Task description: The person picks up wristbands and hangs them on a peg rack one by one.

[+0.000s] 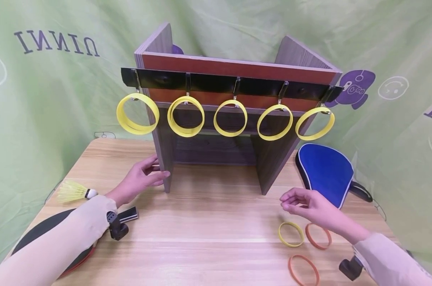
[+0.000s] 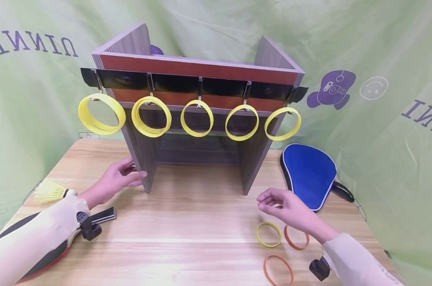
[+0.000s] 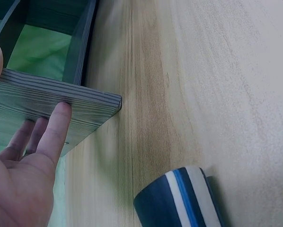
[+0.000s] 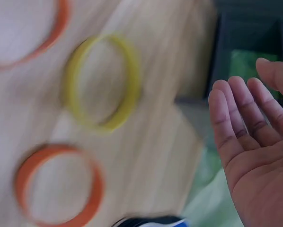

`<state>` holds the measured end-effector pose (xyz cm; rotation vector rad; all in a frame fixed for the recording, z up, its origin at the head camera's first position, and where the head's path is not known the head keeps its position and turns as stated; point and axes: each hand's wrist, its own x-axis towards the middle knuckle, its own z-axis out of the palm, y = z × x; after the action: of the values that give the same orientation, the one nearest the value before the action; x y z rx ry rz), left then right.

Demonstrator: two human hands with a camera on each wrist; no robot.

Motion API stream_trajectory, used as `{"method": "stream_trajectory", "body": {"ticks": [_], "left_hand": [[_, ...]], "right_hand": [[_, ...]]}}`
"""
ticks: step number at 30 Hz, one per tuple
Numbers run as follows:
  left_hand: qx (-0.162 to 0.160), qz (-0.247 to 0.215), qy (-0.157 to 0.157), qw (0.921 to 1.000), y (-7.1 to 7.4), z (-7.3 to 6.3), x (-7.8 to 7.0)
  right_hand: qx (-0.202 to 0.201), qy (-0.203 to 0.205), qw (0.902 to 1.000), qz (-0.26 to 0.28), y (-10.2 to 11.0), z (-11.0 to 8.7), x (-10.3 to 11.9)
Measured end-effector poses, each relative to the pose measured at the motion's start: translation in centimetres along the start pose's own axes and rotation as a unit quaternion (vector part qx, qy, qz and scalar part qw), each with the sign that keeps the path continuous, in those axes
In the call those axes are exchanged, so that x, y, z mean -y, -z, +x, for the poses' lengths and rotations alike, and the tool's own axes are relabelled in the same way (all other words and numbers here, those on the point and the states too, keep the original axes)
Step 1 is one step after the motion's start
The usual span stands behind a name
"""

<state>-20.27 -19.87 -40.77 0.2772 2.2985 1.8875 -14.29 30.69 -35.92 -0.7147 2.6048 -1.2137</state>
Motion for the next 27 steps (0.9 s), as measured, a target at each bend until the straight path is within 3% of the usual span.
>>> {"method": "stream_trajectory", "body": {"ticks": [10, 20, 27], "left_hand": [[0.0, -0.011, 0.003, 0.9999, 0.0, 0.1, -0.1], [-0.002, -0.007, 0.002, 1.0, -0.1, 0.0, -0.1], [0.0, -0.001, 0.002, 1.0, 0.1, 0.1, 0.1]], "right_hand": [[0.026, 0.028, 0.9974, -0.062, -0.4, -1.2, -4.6], [0.068, 0.047, 0.9883, -0.128, -1.3, -1.5, -5.8], [0.059, 0.049, 0.9842, -0.16, -1.7, -1.4, -6.3]]}}
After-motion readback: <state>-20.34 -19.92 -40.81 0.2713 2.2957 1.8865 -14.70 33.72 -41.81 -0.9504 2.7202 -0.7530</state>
